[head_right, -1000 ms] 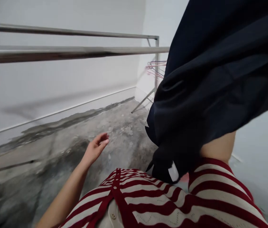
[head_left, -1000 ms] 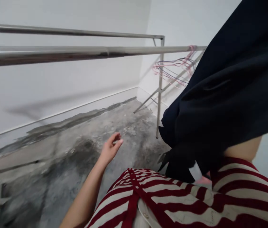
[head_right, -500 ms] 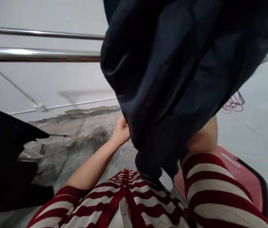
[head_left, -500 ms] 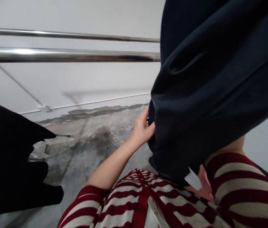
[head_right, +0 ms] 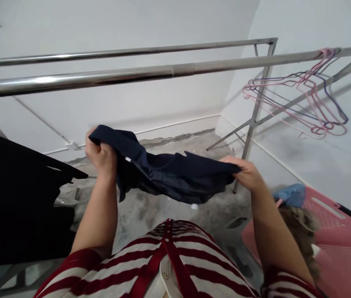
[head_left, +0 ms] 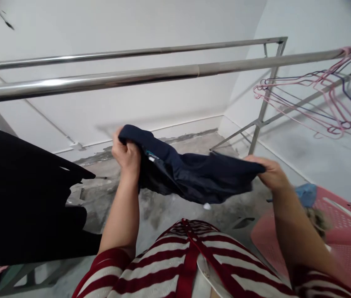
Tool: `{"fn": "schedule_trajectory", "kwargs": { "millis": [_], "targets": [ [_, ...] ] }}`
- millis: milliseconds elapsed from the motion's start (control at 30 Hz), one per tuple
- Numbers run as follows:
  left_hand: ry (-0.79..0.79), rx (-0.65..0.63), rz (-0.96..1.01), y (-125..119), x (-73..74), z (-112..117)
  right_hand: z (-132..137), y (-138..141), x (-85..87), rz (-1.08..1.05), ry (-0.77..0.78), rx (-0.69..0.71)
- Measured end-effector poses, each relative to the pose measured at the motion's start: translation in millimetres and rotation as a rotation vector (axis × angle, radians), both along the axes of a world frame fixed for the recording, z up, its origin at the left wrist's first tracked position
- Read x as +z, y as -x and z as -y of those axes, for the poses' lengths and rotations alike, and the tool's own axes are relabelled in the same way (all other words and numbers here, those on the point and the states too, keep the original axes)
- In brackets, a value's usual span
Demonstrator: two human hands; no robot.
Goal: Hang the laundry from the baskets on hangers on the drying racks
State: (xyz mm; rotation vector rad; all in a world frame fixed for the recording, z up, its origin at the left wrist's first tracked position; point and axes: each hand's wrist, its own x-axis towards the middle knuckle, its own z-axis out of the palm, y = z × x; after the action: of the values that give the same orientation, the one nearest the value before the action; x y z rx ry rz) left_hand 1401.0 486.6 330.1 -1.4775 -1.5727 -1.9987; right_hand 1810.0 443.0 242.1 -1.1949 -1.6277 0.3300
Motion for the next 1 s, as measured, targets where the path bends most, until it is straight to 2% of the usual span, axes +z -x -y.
{"fn": "schedule_trajectory", "kwargs": {
  "millis": [67,100,167,233,267,333,433,533,633,733,867,1000],
  "targets": [
    [-0.039,0.04,-0.1,-4.8,9.8,10.6,1.0,2.7,-32.3,0.009,0.177,0.152],
    [-0.038,0.044,-0.162,-10.7,13.9,15.4,1.1,6.5,-49.7,0.005,0.266,0.177],
    [0.024,0.018,-0.291,-26.2,20.2,22.7,0.2,19.7,-80.1,-0.022,0.376,0.123],
    [0.126,-0.03,-0.393,-42.9,23.1,26.4,-2.1,40.2,-97.1,-0.062,0.384,0.104],
    [0.174,-0.052,-0.429,-50.3,23.3,27.1,-3.6,52.9,-99.4,-0.084,0.35,0.12],
    [0.242,-0.085,-0.479,-62.1,21.1,27.1,-7.1,82.4,-93.6,-0.119,0.247,0.187],
    [0.283,-0.113,-0.515,-69.9,14.3,27.2,-12.8,131.4,-75.2,-0.149,0.142,0.292],
    [0.272,-0.106,-0.492,-65.8,9.6,31.2,-16.6,174.1,-67.8,-0.179,0.187,0.3],
    [0.249,-0.061,-0.441,-51.9,9.1,38.0,-19.0,195.7,-74.5,-0.212,0.233,0.242],
    [0.251,0.007,-0.389,-31.2,8.3,44.2,-23.8,189.4,-79.5,-0.236,0.247,0.184],
    [0.277,0.094,-0.342,-3.1,2.4,48.6,-30.3,153.0,-67.6,-0.31,0.211,0.064],
    [0.285,0.09,-0.321,5.0,-0.3,49.5,-23.0,121.8,-49.2,-0.296,0.23,0.171]
  ]
}}
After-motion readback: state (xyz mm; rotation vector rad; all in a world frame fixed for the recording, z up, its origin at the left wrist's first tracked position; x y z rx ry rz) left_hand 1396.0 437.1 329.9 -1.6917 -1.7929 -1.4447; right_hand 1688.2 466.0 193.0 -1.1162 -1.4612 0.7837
